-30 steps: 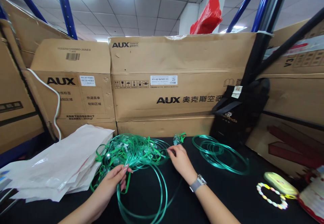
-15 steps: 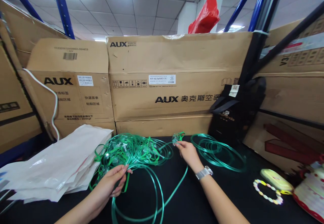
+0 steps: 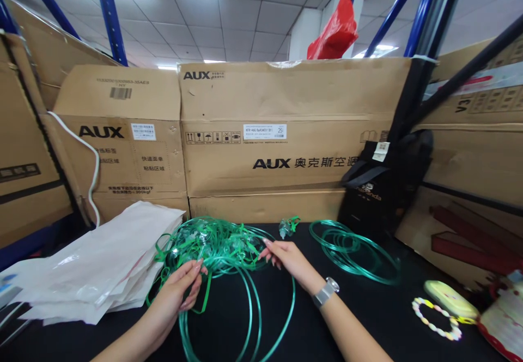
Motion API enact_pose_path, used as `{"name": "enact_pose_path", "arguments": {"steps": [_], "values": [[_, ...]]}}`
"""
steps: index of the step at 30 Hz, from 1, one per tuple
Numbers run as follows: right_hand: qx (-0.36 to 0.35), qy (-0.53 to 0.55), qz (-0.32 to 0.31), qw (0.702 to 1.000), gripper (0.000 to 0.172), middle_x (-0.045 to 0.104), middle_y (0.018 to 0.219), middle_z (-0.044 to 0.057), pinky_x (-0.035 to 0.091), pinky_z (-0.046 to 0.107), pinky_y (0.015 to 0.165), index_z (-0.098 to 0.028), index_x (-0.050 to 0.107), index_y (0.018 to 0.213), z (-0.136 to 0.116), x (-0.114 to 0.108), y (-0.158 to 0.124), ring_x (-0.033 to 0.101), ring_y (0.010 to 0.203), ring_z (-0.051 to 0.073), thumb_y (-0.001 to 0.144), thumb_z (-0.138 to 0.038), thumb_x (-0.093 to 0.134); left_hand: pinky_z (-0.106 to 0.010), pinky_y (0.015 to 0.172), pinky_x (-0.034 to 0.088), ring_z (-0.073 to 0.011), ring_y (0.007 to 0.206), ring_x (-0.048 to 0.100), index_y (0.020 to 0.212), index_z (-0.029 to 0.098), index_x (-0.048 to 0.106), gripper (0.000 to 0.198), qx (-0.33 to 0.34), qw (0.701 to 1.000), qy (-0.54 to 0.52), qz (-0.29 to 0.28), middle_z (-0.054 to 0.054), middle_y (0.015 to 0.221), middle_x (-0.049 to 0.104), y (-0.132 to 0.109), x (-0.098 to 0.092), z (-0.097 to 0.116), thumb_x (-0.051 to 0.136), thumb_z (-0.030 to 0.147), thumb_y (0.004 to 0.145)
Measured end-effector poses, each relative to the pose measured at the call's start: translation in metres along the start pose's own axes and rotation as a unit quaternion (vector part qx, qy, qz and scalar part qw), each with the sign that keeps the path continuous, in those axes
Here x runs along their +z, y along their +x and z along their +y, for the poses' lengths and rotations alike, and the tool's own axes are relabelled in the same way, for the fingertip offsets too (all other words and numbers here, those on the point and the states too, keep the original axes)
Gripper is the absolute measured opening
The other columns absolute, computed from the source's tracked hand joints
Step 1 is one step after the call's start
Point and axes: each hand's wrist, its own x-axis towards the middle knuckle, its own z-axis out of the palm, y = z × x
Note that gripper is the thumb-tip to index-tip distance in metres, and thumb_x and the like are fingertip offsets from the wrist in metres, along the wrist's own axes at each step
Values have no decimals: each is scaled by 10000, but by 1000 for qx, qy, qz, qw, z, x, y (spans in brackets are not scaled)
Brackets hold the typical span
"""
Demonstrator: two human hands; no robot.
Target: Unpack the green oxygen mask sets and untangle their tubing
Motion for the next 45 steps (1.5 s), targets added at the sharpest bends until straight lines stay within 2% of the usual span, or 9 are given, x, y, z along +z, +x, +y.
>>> {"name": "enact_pose_path", "arguments": {"steps": [7, 11, 14, 18, 23, 29, 36, 40, 45], "values": [[-16, 218, -42, 975, 492, 636, 806, 89, 481, 274, 655, -116, 668, 819, -11, 45, -16, 599, 738, 156, 748, -585, 540, -167, 297, 135, -18, 273, 268, 679, 167, 499, 482, 2, 999, -16, -39, 100, 393, 391, -1, 6, -9, 649, 614, 578], [56, 250, -133, 957, 558, 644, 729, 87, 487, 260, 446, -119, 577, 989, -12, 64, -28, 642, 557, 179, 772, -621, 467, -171, 264, 133, -20, 237, 250, 673, 175, 490, 515, -20, 999, -22, -39, 100, 381, 402, -4, 13, -18, 636, 653, 550], [83, 223, -202, 950, 628, 616, 551, 27, 388, 189, 301, -123, 460, 1161, -11, 70, -34, 575, 370, 153, 768, -613, 479, -171, 258, 138, -21, 233, 252, 670, 176, 492, 529, -38, 999, -23, -27, 101, 373, 403, -8, 16, -17, 644, 662, 525], [82, 169, -256, 948, 478, 423, 363, -116, 313, 140, 275, -144, 533, 1059, -13, 64, -36, 346, 236, 44, 714, -450, 657, -154, 295, 131, -12, 292, 268, 728, 156, 540, 435, -94, 993, -41, -59, 96, 427, 410, -16, 15, -6, 674, 551, 604], [73, 160, -202, 964, 326, 296, 372, -140, 145, 134, 274, -152, 579, 857, -15, 58, -33, 171, 280, 5, 707, -427, 668, -143, 339, 117, -7, 358, 311, 820, 148, 581, 297, -152, 974, -106, -133, 58, 532, 473, -21, 9, 3, 669, 405, 701], [-5, 82, -132, 988, 364, 296, 417, -111, 163, 161, 301, -161, 597, 841, -4, 64, -31, 217, 328, 26, 733, -508, 599, -120, 335, 83, 9, 358, 244, 874, 94, 630, 199, -196, 939, -206, -195, 44, 530, 426, -17, 3, 9, 617, 264, 771], [-62, -25, -129, 989, 410, 449, 446, -52, 328, 195, 347, -198, 651, 1008, -9, 63, -40, 381, 343, 74, 802, -518, 496, -177, 343, 79, -26, 342, 218, 954, 22, 639, 612, -236, 900, -229, -287, 14, 513, 413, -20, 3, 16, 343, 547, 846], [-129, -33, -149, 980, 302, 658, 770, 31, 462, 217, 587, -201, 703, 929, -16, 61, -42, 567, 639, 124, 808, -426, 542, -229, 353, 68, -52, 312, 269, 931, -16, 638, 861, -254, 892, -155, -341, -4, 466, 445, -25, 7, 17, 241, 728, 752], [8, 13, -203, 979, 329, 466, 432, -66, 210, 148, 300, -149, 687, 913, -11, 63, -38, 299, 320, 25, 761, -428, 603, -216, 351, 91, -54, 331, 308, 587, 114, 572, 337, -211, 926, -106, -295, 25, 405, 424, -29, 11, 5, 639, 424, 702]]}}
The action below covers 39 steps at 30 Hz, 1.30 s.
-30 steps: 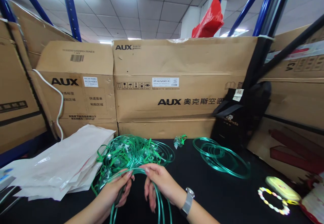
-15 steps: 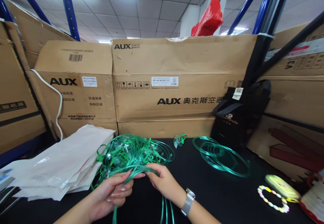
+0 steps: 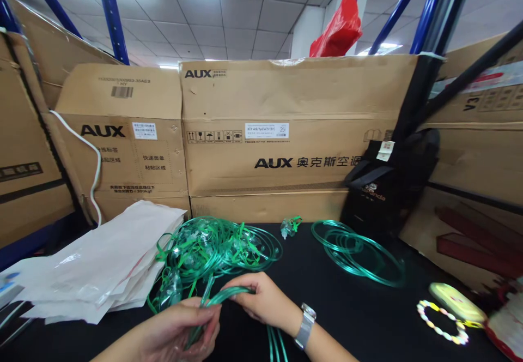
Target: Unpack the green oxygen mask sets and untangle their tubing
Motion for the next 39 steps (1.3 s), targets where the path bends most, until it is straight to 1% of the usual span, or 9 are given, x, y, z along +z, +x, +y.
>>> {"name": "enact_pose_path", "arguments": {"steps": [2, 5, 10, 15, 19, 25, 34, 37, 39], "values": [[41, 50, -9, 998, 345, 393, 363, -97, 170, 144, 275, -124, 661, 892, 1, -3, 2, 266, 274, 22, 736, -430, 630, -202, 355, 93, -44, 330, 239, 581, 140, 531, 308, 37, 999, -26, 17, 43, 409, 398, 3, -3, -3, 597, 387, 753], [38, 148, 10, 988, 345, 414, 358, -96, 239, 151, 282, -113, 624, 886, -2, -11, 4, 293, 263, 33, 728, -419, 641, -191, 388, 159, -47, 369, 219, 596, 147, 507, 318, 117, 990, -62, 49, 55, 435, 365, 6, -10, -1, 512, 364, 829], [6, 242, 113, 964, 426, 417, 456, -98, 149, 136, 288, -145, 559, 1044, -6, -19, 5, 180, 298, 1, 757, -456, 605, -222, 504, 279, -70, 438, 318, 584, 141, 506, 347, 193, 973, -42, 117, 29, 467, 414, 7, -15, 6, 463, 344, 862], [-15, 221, 162, 962, 555, 384, 485, -97, 124, 141, 311, -221, 416, 1263, -1, -14, 7, 199, 328, 20, 801, -510, 521, -240, 554, 303, -90, 488, 403, 605, 134, 532, 336, 188, 970, -13, 152, 2, 517, 479, 7, -9, 6, 465, 341, 861], [-22, 183, 179, 967, 565, 352, 469, -100, 143, 149, 303, -175, 491, 1196, 0, -12, 8, 207, 330, 26, 768, -541, 536, -251, 569, 328, -97, 493, 431, 605, 135, 536, 342, 176, 975, -23, 133, -1, 521, 485, 6, -5, 5, 474, 358, 856], [1, 152, 150, 977, 576, 304, 420, -123, 147, 159, 297, -144, 535, 1084, 5, -13, 9, 192, 310, 28, 722, -591, 544, -241, 488, 375, -93, 437, 449, 668, 128, 570, 370, 118, 985, -39, 117, -1, 508, 500, 4, -1, 6, 450, 425, 855], [-14, 82, 139, 987, 501, 301, 405, -121, 141, 178, 308, -162, 532, 826, 6, -9, 9, 189, 305, 27, 705, -648, 515, -199, 327, 410, -27, 219, 113, 699, 135, 583, 594, 54, 997, 42, 28, 116, 283, 263, 3, -5, 0, 250, 605, 844], [-31, 40, 145, 988, 497, 292, 429, -108, 165, 188, 333, -156, 543, 800, 5, -7, 8, 213, 340, 36, 729, -646, 489, -183, 313, 393, -21, 203, 107, 676, 129, 582, 572, 28, 998, 62, 16, 125, 251, 243, 2, -6, 1, 322, 618, 820], [-56, -9, 158, 986, 474, 323, 452, -87, 240, 196, 361, -152, 570, 815, 6, -6, 7, 278, 373, 55, 777, -611, 457, -169, 311, 371, -18, 203, 126, 695, 130, 590, 446, 12, 996, 83, 18, 130, 249, 264, 0, -5, 3, 466, 545, 801]]}}
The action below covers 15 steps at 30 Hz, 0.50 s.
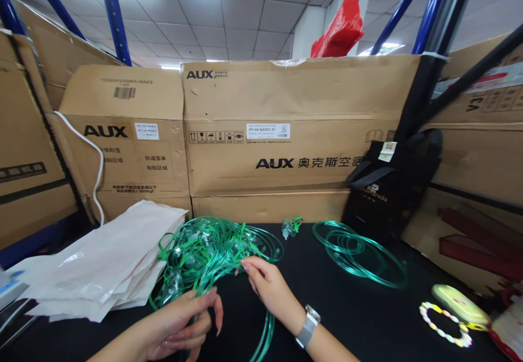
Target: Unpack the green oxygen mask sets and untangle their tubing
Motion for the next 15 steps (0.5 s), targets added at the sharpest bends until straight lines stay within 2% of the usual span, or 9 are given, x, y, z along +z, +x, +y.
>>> {"name": "enact_pose_path", "arguments": {"steps": [1, 3, 5, 6, 9, 12, 13, 15], "values": [[-24, -31, 10, 999, 450, 378, 482, -65, 305, 204, 396, -154, 588, 839, 0, 0, -1, 347, 410, 71, 805, -579, 444, -161, 307, 354, -16, 205, 132, 707, 133, 595, 363, -7, 1000, 11, 9, 133, 253, 274, -1, 1, 1, 535, 482, 788], [-86, -110, 25, 990, 372, 540, 652, 1, 438, 239, 564, -178, 611, 942, 0, 1, -4, 512, 589, 122, 855, -491, 431, -146, 285, 300, -16, 206, 137, 731, 143, 609, 223, -23, 999, 28, 29, 136, 263, 287, -2, 2, 3, 603, 363, 769], [-152, -199, 12, 968, 311, 598, 884, 38, 465, 269, 737, -234, 565, 1113, 0, 3, -8, 570, 802, 156, 887, -395, 426, -138, 248, 205, -18, 201, 121, 740, 147, 626, 160, -50, 998, 30, 29, 134, 264, 275, -2, 2, 4, 595, 300, 776], [-182, -247, -6, 952, 329, 592, 944, 39, 465, 270, 767, -265, 502, 1204, 0, 4, -10, 575, 845, 157, 899, -354, 417, -142, 235, 151, -19, 197, 111, 741, 145, 637, 160, -70, 997, 25, 16, 130, 258, 265, -2, 1, 5, 577, 286, 786], [-250, -413, -62, 874, 439, 577, 888, 24, 485, 238, 630, -305, 314, 1349, 0, 11, -17, 591, 694, 135, 916, -294, 388, -171, 228, 30, -21, 190, 84, 755, 123, 670, 184, -122, 992, 14, -30, 118, 235, 245, -2, -1, 4, 524, 225, 801], [-313, -537, -110, 776, 454, 575, 882, 38, 468, 235, 532, -270, 324, 1343, 0, 17, -21, 582, 628, 141, 900, -273, 424, -191, 228, -5, -24, 188, 75, 790, 113, 692, 200, -153, 987, 15, -40, 110, 235, 254, -1, -4, 2, 497, 156, 772], [-330, -554, -122, 755, 451, 579, 906, 50, 471, 241, 539, -243, 344, 1330, -1, 19, -22, 590, 669, 153, 890, -261, 445, -197, 227, -12, -27, 187, 79, 797, 116, 695, 206, -165, 985, 19, -39, 107, 237, 261, 0, -4, 2, 494, 137, 757], [-353, -563, -131, 735, 421, 585, 964, 77, 485, 259, 598, -183, 388, 1285, 0, 21, -23, 590, 791, 180, 875, -228, 470, -203, 225, -19, -32, 189, 86, 811, 123, 698, 227, -176, 983, 33, -30, 102, 241, 274, 0, -4, 1, 487, 105, 730]]}}
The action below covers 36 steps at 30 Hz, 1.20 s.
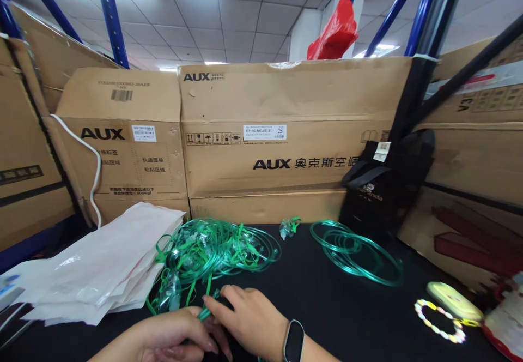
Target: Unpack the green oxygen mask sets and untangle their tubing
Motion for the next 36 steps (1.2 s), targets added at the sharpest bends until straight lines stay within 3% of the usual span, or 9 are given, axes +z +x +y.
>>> {"name": "enact_pose_path", "arguments": {"steps": [6, 11, 16, 20, 22, 24, 27, 30, 36], "values": [[-16, -12, 75, 997, 194, 578, 1086, 113, 447, 302, 765, -148, 530, 1040, 0, 2, 0, 511, 1000, 201, 905, -221, 412, -210, 224, -20, -34, 184, 92, 867, 119, 704, 263, -16, 1000, 21, 16, 96, 231, 282, -3, 6, 2, 477, 110, 734], [-51, 14, 18, 998, 298, 618, 880, 68, 435, 282, 682, -131, 447, 1179, -4, 4, 1, 532, 769, 165, 904, -237, 397, -214, 232, -44, -24, 171, 100, 808, 129, 687, 154, -24, 997, 26, 67, 107, 236, 312, -4, 13, 5, 573, 187, 722], [-23, 20, 44, 999, 253, 596, 799, 66, 441, 299, 694, -112, 470, 1123, -3, 5, -1, 518, 727, 175, 909, -174, 350, -178, 237, -2, -19, 183, 98, 688, 189, 572, 97, 23, 996, -22, 80, 137, 240, 271, 1, 9, 1, 649, 247, 689], [37, 46, 113, 992, 264, 584, 756, 75, 461, 298, 642, -126, 513, 1065, 20, -3, -6, 518, 685, 169, 919, -153, 295, -155, 291, 287, -31, 206, 286, 912, 98, 638, 234, 110, 990, -42, 83, 99, 306, 394, 3, 5, -2, 595, 244, 734], [82, 63, 165, 981, 286, 595, 772, 82, 476, 309, 646, -144, 524, 1072, 39, -6, -10, 536, 700, 172, 908, -129, 290, -273, 510, 497, -97, 337, 511, 996, 90, 635, 300, 147, 982, -75, 96, 47, 396, 523, 3, 5, -1, 590, 244, 743], [146, 80, 216, 962, 278, 614, 844, 96, 490, 342, 696, -173, 540, 1080, 60, -8, -17, 567, 776, 191, 901, -161, 328, -386, 776, 487, -182, 622, 661, 1015, 97, 636, 302, 183, 971, -111, 108, -32, 590, 656, 2, 6, 0, 601, 233, 746], [286, 94, 260, 917, 286, 634, 926, 113, 482, 363, 772, -177, 587, 1039, 95, -10, -30, 592, 850, 213, 891, -282, 366, -394, 921, 391, -247, 930, 638, 1021, 95, 637, 294, 214, 964, -120, 105, -141, 945, 694, -1, 8, 1, 605, 217, 755], [448, 70, 288, 844, 371, 652, 831, 101, 484, 329, 705, -153, 617, 1002, 130, -16, -51, 605, 741, 206, 865, -389, 365, -416, 920, 377, -268, 964, 623, 1040, 99, 631, 302, 210, 968, -107, 88, -172, 1037, 666, -1, 9, 1, 587, 230, 771], [607, -19, 306, 733, 415, 643, 710, 146, 436, 351, 620, -80, 642, 942, 185, -45, -117, 592, 678, 255, 838, -363, 357, -353, 792, 421, -234, 803, 652, 968, 95, 655, 269, 204, 971, -97, 83, -137, 832, 690, 2, 11, -3, 596, 254, 760]]}}
